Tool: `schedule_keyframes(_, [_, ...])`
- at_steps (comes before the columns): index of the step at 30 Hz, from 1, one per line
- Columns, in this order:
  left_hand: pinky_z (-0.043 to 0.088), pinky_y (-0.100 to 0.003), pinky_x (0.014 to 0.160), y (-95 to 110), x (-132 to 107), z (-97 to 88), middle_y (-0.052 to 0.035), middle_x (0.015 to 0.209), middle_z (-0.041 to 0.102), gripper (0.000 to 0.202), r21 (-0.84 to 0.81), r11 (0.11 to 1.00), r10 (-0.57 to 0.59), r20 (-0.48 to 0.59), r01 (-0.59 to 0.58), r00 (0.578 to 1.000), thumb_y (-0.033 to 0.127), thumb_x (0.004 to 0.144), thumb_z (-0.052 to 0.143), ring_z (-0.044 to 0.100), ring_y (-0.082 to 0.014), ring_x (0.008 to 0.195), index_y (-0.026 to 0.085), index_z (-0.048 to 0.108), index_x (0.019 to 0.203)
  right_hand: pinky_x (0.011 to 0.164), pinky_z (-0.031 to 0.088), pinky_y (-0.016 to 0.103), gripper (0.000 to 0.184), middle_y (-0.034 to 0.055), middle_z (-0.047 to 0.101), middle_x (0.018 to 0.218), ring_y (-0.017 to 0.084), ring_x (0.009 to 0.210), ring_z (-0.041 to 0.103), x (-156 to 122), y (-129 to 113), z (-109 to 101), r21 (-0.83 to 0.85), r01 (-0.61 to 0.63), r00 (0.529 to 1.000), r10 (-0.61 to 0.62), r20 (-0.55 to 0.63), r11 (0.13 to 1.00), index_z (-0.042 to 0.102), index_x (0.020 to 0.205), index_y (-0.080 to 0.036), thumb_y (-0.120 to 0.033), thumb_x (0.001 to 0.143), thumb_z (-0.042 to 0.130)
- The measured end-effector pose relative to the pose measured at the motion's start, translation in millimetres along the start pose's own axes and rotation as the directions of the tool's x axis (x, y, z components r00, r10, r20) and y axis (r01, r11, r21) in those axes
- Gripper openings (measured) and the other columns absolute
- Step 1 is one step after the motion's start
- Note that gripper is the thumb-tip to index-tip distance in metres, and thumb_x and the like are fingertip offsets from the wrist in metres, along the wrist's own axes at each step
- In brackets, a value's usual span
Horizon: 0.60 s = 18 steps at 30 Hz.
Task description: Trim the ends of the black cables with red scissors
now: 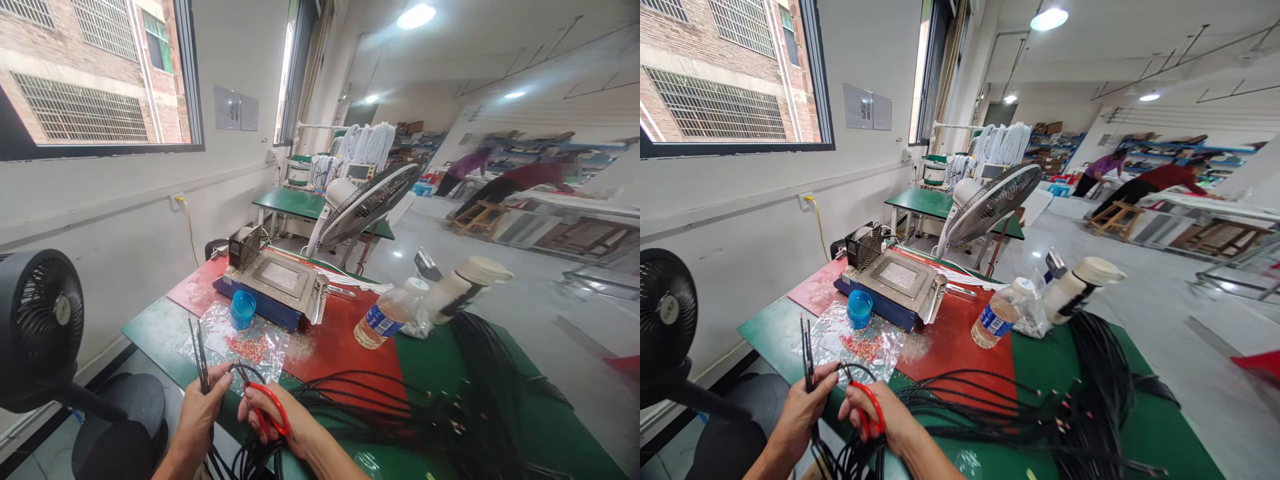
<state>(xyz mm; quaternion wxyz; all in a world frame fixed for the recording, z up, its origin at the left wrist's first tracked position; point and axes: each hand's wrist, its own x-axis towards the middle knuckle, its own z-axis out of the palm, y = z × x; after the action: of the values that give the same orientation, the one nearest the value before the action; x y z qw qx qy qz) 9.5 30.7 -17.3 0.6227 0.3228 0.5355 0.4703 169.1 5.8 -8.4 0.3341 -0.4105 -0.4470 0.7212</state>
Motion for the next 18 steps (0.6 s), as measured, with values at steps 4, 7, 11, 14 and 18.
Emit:
schedule_keyframes(4, [0.048,-0.025,0.06,4.6,-2.8,3.4,-0.0021,0.065,0.071,0.043,-0.067,0.996,-0.052,0.02,0.053,0.998,0.039,0.048,0.084,0.063,-0.0184,0.064,0.017,0.075,0.084,0.035,0.022,0.017,0.059,-0.0036,0.047,0.049,0.002,0.034,0.038,0.9,1.3,0.5,0.0,-0.005,1.0,0.005,0.004,1.0,0.069,0.078,-0.007,-0.062,0.078,0.049])
schedule_keyframes(7, [0.047,-0.025,0.059,6.7,-3.4,3.4,-0.0027,0.07,0.071,0.048,-0.045,0.997,-0.062,0.005,0.062,0.998,0.04,0.046,0.084,0.063,-0.0194,0.067,0.017,0.075,0.087,0.035,0.023,0.016,0.057,-0.0037,0.047,0.05,0.002,0.034,0.037,1.1,1.1,1.1,0.01,-0.004,1.0,0.004,-0.002,1.0,0.069,0.077,-0.007,-0.061,0.078,0.051])
schedule_keyframes(11, [0.045,-0.025,0.058,5.5,-1.8,2.4,-0.0041,0.077,0.072,0.05,0.0,0.998,-0.055,-0.017,0.055,0.998,0.042,0.045,0.084,0.062,-0.0199,0.068,0.016,0.075,0.087,0.035,0.023,0.016,0.057,-0.0036,0.047,0.05,0.002,0.034,0.038,1.2,1.0,1.1,0.015,-0.007,1.0,0.008,-0.003,1.0,0.068,0.075,-0.007,-0.061,0.078,0.051])
schedule_keyframes(14, [0.044,-0.024,0.058,4.3,-1.0,2.6,-0.0035,0.076,0.071,0.049,-0.005,0.999,-0.053,-0.014,0.053,0.998,0.041,0.045,0.084,0.061,-0.0186,0.068,0.016,0.075,0.087,0.035,0.023,0.016,0.056,-0.0036,0.047,0.05,0.002,0.034,0.038,1.1,0.9,0.7,0.016,-0.005,1.0,0.005,-0.002,1.0,0.068,0.076,-0.007,-0.061,0.078,0.051])
schedule_keyframes(18, [0.044,-0.024,0.059,3.8,-1.8,2.5,-0.0021,0.072,0.071,0.048,-0.013,0.999,-0.05,0.006,0.05,0.999,0.041,0.048,0.083,0.061,-0.0175,0.066,0.016,0.075,0.088,0.035,0.024,0.016,0.056,-0.0032,0.047,0.049,0.002,0.034,0.038,0.5,0.1,0.9,0.017,0.004,1.0,-0.004,-0.002,1.0,0.069,0.076,-0.007,-0.06,0.078,0.051])
